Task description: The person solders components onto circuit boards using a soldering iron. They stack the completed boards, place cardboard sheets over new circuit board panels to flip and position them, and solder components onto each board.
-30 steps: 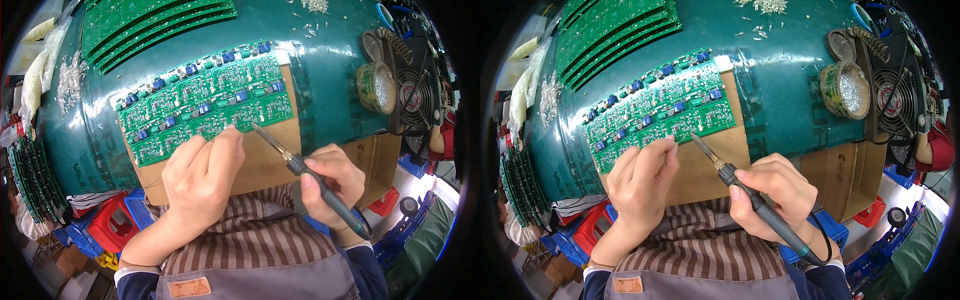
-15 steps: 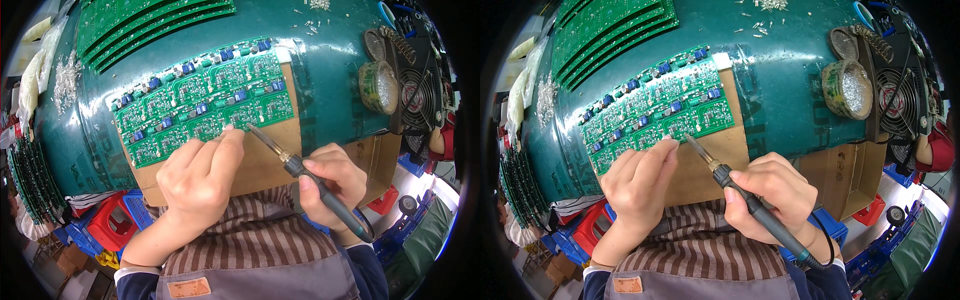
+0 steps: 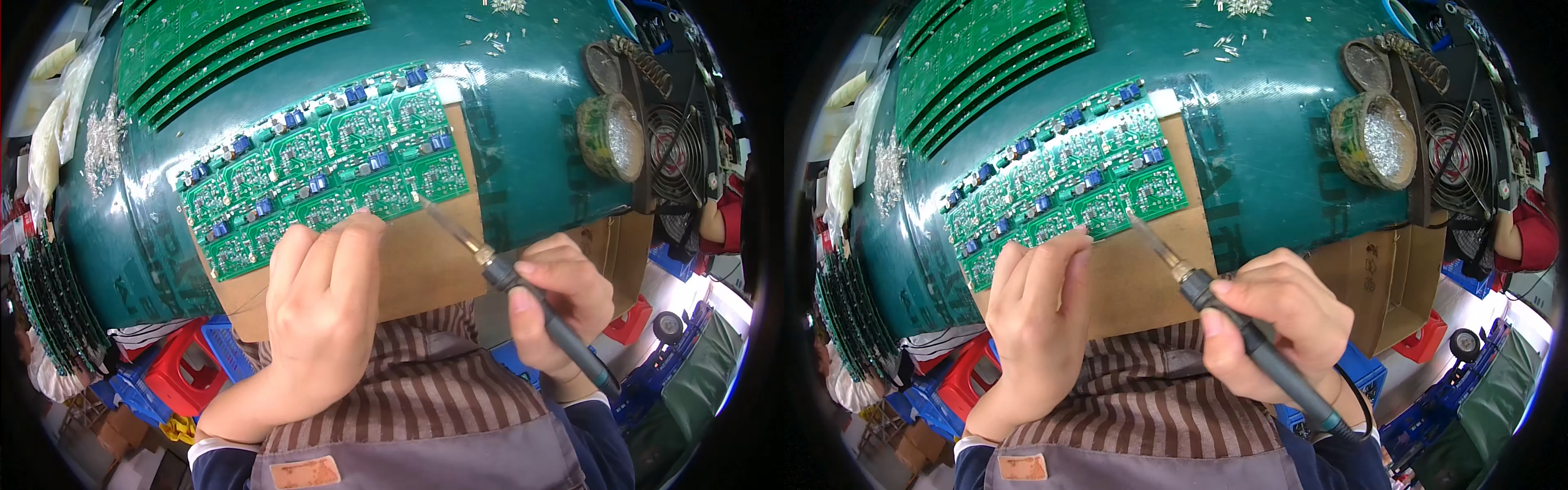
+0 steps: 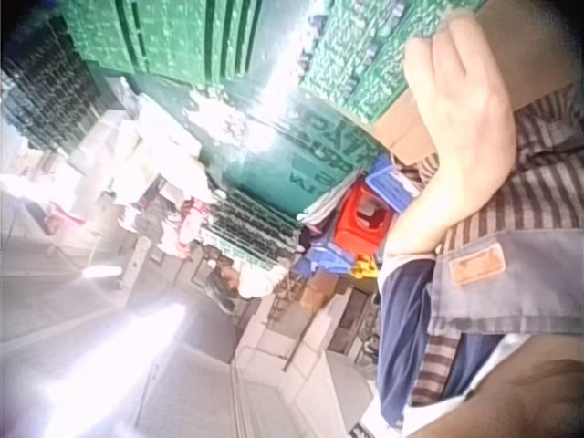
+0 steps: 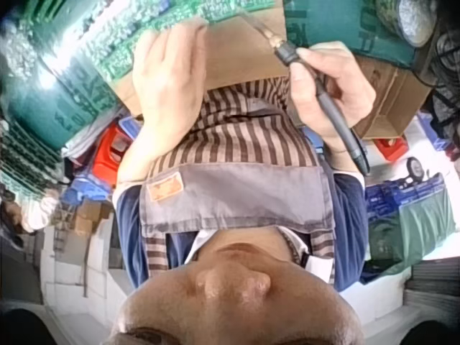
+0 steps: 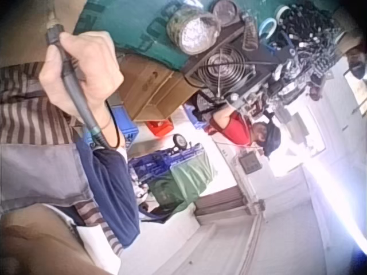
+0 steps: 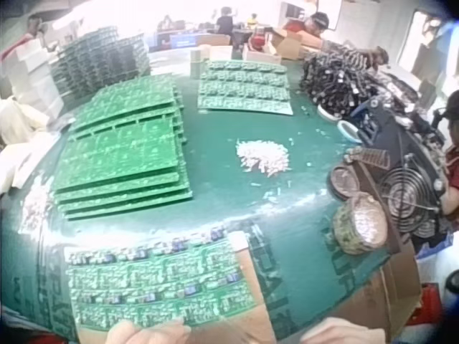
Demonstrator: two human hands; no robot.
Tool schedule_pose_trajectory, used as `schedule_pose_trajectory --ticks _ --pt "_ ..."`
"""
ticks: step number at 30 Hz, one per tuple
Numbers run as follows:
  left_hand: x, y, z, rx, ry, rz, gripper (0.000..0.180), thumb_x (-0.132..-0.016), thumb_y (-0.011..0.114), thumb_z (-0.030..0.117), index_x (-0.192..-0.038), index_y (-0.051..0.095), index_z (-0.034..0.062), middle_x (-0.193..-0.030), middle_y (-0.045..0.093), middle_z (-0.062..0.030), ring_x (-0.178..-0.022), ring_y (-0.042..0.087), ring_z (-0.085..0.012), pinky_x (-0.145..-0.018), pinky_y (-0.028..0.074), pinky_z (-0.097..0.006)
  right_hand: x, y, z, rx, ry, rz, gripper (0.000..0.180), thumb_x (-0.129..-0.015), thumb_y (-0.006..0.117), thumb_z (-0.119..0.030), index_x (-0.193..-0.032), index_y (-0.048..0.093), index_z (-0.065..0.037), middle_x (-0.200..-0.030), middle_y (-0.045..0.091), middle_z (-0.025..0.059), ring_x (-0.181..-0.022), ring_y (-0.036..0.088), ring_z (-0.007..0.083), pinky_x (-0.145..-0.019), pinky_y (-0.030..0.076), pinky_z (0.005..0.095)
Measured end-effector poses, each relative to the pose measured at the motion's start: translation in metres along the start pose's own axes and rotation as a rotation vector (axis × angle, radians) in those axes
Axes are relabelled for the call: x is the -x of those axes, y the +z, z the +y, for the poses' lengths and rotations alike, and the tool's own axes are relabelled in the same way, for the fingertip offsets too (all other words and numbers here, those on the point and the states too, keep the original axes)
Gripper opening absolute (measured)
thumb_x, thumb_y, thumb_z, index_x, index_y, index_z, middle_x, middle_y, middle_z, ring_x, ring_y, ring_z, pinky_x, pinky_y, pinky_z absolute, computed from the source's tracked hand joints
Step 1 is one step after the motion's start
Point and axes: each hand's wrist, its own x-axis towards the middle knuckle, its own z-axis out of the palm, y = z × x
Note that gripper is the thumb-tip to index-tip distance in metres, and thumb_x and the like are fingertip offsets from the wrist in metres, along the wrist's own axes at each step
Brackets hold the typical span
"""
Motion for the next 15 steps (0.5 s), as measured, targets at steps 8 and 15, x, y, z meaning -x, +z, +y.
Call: schedule_pose_trajectory --ticks 8,15 --pt "-0.012 0.015 0.014 0.027 0.046 0.030 0.022 -0.075 0.067 -0.004 -0.096 0.063 -0.0013 -0.070 0.060 -0.0046 -0.053 0.048 -0.0151 -0.048 0.040 -0.029 0.009 -0.018 0.009 0.050 0.064 0.021 0.022 -0.071 0.071 0.003 -0.092 0.062 0.002 -0.074 0.063 0.0102 -0.065 0.059 0.0197 -0.062 0.047 0.0294" --pt "-0.021 0.033 0.009 -0.143 0.156 0.153 0.015 -0.074 0.070 -0.002 -0.088 0.065 0.0004 -0.070 0.063 -0.0036 -0.050 0.051 -0.0112 -0.043 0.041 -0.025 0.005 -0.015 0.013 0.033 0.071 0.003 0.023 -0.070 0.072 0.003 -0.091 0.063 0.002 -0.074 0.064 0.0100 -0.064 0.060 0.0191 -0.060 0.048 0.0295"
